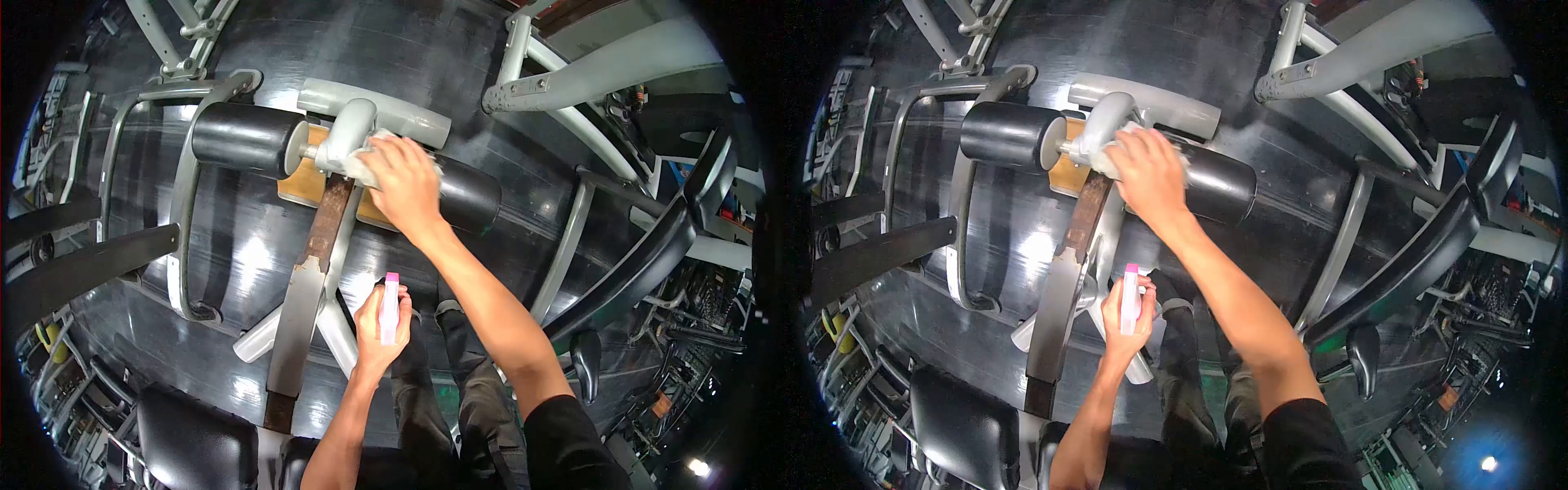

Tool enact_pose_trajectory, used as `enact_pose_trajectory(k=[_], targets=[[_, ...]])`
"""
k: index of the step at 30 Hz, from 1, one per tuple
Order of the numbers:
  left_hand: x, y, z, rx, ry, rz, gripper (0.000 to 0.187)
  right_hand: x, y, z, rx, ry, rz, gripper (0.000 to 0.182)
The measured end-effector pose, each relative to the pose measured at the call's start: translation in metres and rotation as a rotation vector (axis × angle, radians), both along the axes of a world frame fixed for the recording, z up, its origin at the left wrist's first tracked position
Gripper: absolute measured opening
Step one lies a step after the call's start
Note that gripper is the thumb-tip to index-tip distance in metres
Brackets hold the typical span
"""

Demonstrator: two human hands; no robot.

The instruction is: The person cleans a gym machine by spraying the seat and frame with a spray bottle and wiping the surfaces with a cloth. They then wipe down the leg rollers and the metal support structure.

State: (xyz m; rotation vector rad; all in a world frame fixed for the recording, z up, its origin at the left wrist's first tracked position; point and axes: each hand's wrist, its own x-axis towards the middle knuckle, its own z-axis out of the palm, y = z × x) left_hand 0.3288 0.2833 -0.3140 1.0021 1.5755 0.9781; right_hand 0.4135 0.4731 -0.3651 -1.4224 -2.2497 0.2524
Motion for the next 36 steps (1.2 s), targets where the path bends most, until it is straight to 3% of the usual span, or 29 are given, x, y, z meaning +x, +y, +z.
enact_pose_trajectory(k=[5,7,9,13,14,15,19,25,26,28,31,36], targets=[[-0.006,0.000,-0.004,-0.037,-0.008,0.037,0.013,0.026,-0.002,0.002,-0.094,0.075,0.079,0.060],[-0.007,0.000,-0.005,0.020,0.004,0.066,0.013,0.063,-0.021,0.013,-0.091,-0.042,0.215,0.076],[-0.007,0.001,-0.006,0.059,0.001,0.071,0.013,0.104,-0.038,0.017,-0.125,-0.107,0.180,0.080],[-0.006,0.004,-0.005,0.196,0.086,0.041,0.014,0.155,-0.064,0.016,-0.125,-0.082,0.018,0.067],[-0.004,0.005,-0.002,0.184,0.053,0.052,0.014,0.154,-0.065,0.015,-0.127,-0.095,-0.009,0.056],[-0.004,0.004,0.002,0.097,-0.028,0.057,0.014,0.149,-0.063,0.010,-0.126,-0.096,-0.003,0.056],[-0.006,0.007,-0.002,0.193,0.037,0.061,0.014,0.075,-0.030,0.006,-0.018,0.016,-0.188,0.042],[-0.005,0.006,0.002,0.107,0.010,0.054,0.015,0.001,0.021,-0.003,-0.079,-0.028,-0.089,0.031],[-0.004,0.005,0.001,0.152,0.030,0.044,0.015,0.007,0.022,-0.001,-0.075,-0.026,-0.089,0.031],[-0.004,0.005,-0.002,0.205,0.052,0.036,0.015,0.033,0.023,0.006,-0.180,0.026,0.150,0.035],[-0.002,0.004,-0.002,0.194,0.045,0.040,0.014,0.090,0.008,0.022,-0.277,0.020,0.217,0.042],[-0.002,0.005,-0.001,0.177,0.017,0.091,0.013,0.177,-0.026,0.018,-0.268,-0.006,0.061,0.046]])
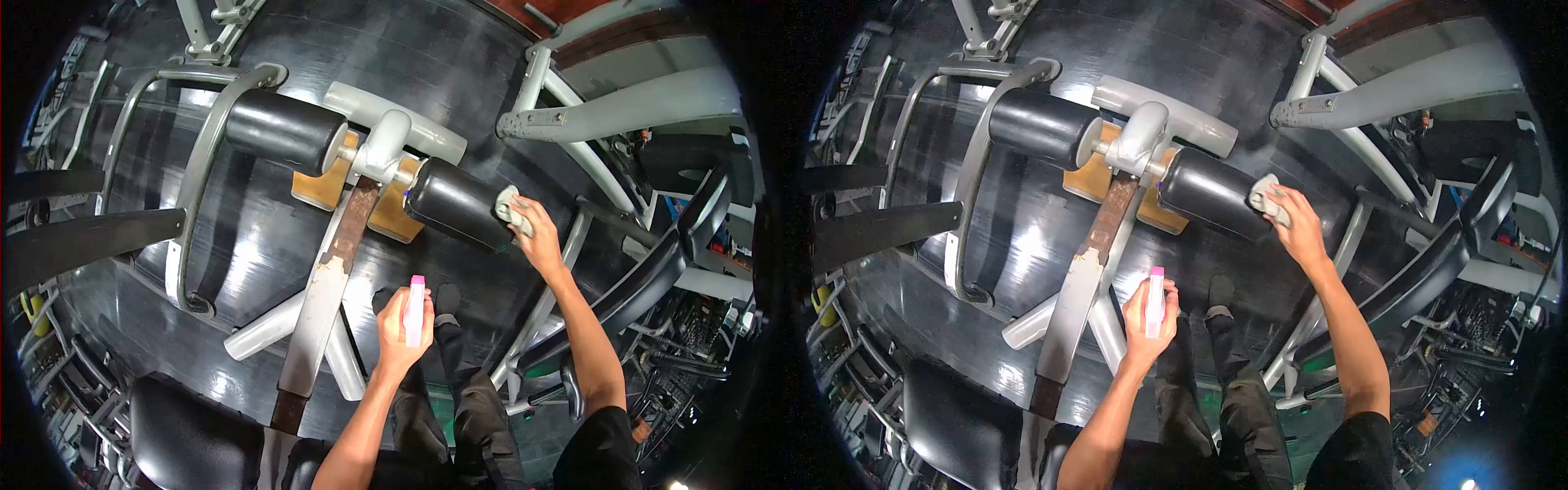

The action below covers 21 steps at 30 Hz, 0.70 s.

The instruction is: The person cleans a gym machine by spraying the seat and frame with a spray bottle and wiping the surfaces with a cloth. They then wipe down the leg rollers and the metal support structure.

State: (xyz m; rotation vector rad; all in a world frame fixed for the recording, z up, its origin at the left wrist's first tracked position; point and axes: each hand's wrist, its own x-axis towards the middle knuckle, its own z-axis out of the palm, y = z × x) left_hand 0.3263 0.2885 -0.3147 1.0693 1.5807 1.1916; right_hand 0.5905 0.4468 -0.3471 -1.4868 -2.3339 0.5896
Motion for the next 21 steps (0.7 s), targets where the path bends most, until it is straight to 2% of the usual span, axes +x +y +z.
enact_pose_trajectory(k=[3,6,10,14,17,19,20,21], targets=[[0.002,-0.001,0.005,-0.033,-0.021,-0.035,0.013,-0.003,0.002,0.005,-0.014,-0.055,-0.032,0.038],[0.007,-0.004,-0.001,-0.011,-0.027,-0.039,0.014,-0.064,0.036,-0.001,0.012,-0.014,-0.052,0.028],[0.006,-0.004,0.000,-0.009,0.028,-0.051,0.015,-0.140,0.085,-0.026,-0.194,-0.017,-0.142,0.039],[0.003,-0.004,0.003,-0.061,0.072,-0.093,0.013,-0.150,0.106,-0.021,-0.491,-0.052,-0.103,0.045],[0.007,-0.005,-0.002,0.000,0.053,-0.075,0.013,-0.131,0.074,-0.014,-0.171,0.062,-0.028,0.031],[0.007,-0.006,0.003,-0.062,0.001,-0.075,0.013,-0.121,0.047,-0.001,-0.011,0.086,0.082,0.040],[0.007,-0.007,0.003,-0.095,-0.002,-0.083,0.013,-0.119,0.033,0.004,0.044,0.047,0.135,0.056],[0.006,-0.006,0.003,-0.128,-0.001,-0.092,0.014,-0.114,0.020,0.008,0.016,0.017,0.190,0.060]])
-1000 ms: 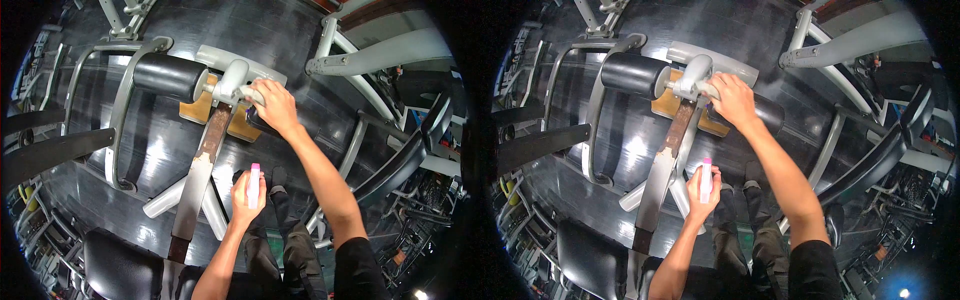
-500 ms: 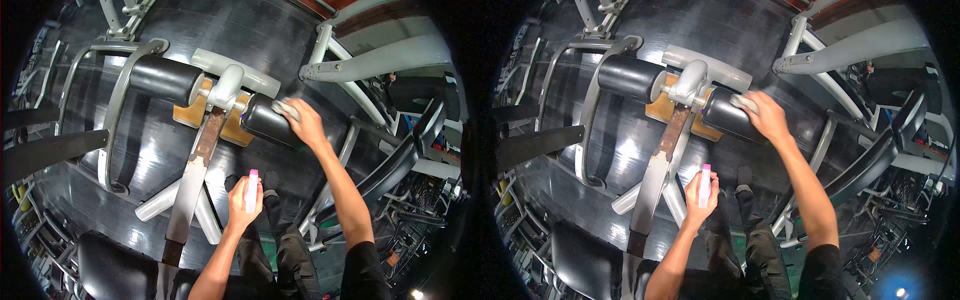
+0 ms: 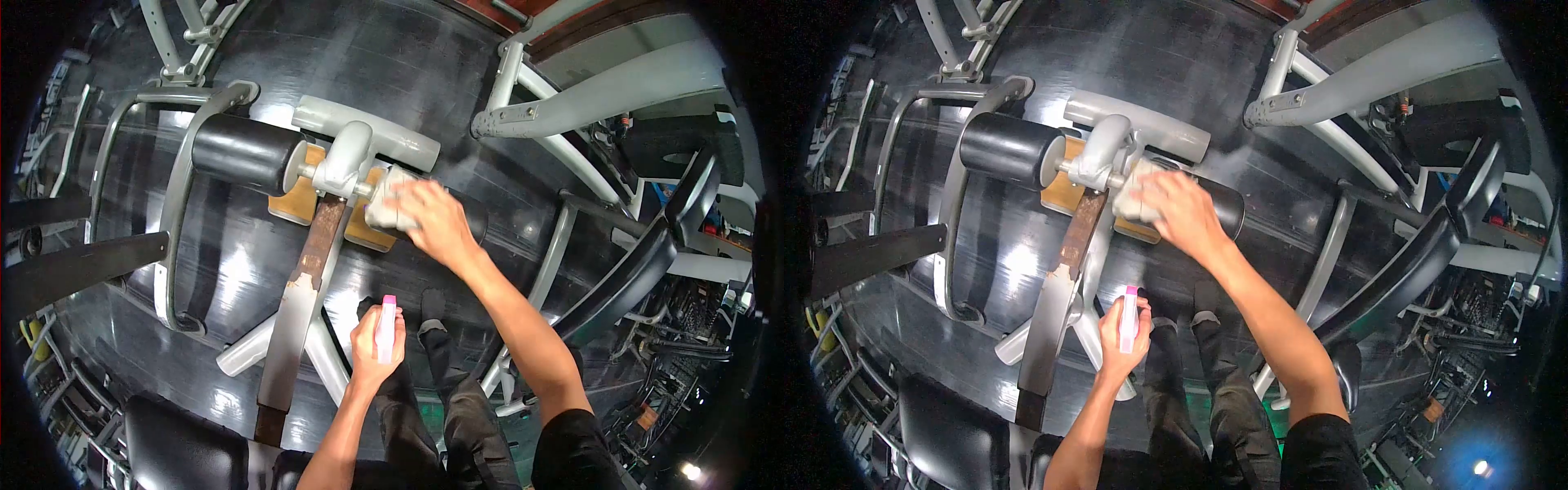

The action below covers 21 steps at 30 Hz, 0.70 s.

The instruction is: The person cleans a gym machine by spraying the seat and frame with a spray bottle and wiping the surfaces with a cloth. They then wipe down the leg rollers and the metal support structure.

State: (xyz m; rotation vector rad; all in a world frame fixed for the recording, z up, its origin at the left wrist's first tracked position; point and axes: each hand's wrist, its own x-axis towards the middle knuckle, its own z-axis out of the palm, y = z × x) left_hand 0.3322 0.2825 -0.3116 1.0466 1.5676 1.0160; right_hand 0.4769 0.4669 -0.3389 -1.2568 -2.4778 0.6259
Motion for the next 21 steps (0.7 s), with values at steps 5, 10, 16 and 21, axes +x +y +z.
enact_pose_trajectory(k=[5,10,16,21], targets=[[-0.004,0.004,0.002,0.037,0.010,0.032,0.013,0.062,-0.036,0.005,0.125,-0.162,0.100,0.064],[-0.006,0.004,0.003,0.036,-0.029,0.053,0.012,0.098,-0.049,-0.002,0.089,-0.138,-0.219,0.053],[-0.006,0.005,-0.002,0.071,-0.004,0.048,0.013,-0.007,0.002,-0.007,0.089,-0.024,-0.413,0.030],[-0.006,0.004,-0.004,0.124,0.054,0.034,0.016,-0.060,0.026,-0.020,0.137,-0.060,-0.190,0.044]])
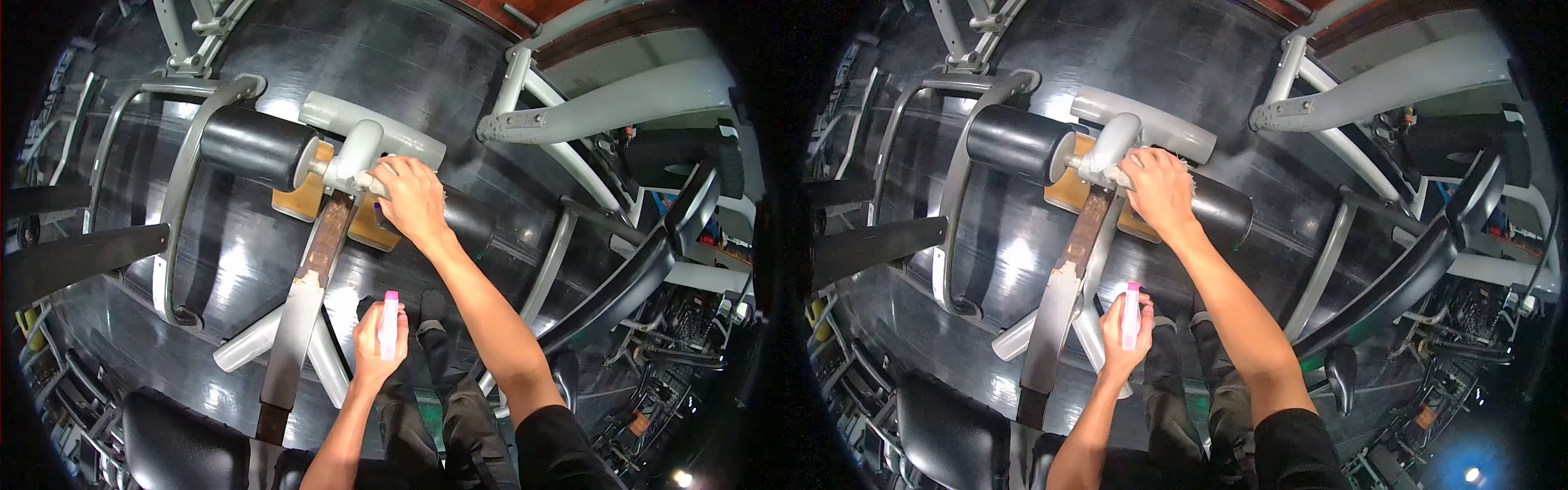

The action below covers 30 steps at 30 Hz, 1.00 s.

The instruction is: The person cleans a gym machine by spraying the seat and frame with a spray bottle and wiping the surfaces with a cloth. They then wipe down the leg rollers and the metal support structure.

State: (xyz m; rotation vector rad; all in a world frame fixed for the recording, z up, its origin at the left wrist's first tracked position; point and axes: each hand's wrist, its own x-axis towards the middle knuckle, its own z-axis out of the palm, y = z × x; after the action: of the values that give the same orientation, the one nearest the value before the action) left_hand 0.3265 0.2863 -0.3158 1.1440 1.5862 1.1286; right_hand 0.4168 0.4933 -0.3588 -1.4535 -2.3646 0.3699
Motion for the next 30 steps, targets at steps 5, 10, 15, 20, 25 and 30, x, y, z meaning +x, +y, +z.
enact_pose_trajectory(k=[5,10,15,20,25,30], targets=[[0.002,-0.002,-0.006,0.007,-0.035,0.018,0.015,0.058,-0.026,0.017,-0.100,-0.003,-0.004,0.058],[0.002,0.000,0.003,-0.054,-0.053,0.023,0.010,0.156,-0.081,0.026,-0.033,-0.150,-0.019,0.067],[0.001,0.002,0.008,-0.099,-0.129,0.047,0.011,0.207,-0.119,0.026,-0.292,0.009,-0.256,0.045],[0.000,0.001,0.004,-0.017,-0.091,0.043,0.012,0.179,-0.054,0.017,-0.211,0.398,-0.685,0.033],[0.004,-0.001,0.000,0.022,-0.031,0.019,0.014,0.077,0.030,-0.002,-0.118,0.365,-0.209,0.034],[0.003,-0.005,-0.003,-0.022,-0.023,-0.017,0.012,0.007,0.027,0.004,-0.420,-0.050,-0.228,0.027]])
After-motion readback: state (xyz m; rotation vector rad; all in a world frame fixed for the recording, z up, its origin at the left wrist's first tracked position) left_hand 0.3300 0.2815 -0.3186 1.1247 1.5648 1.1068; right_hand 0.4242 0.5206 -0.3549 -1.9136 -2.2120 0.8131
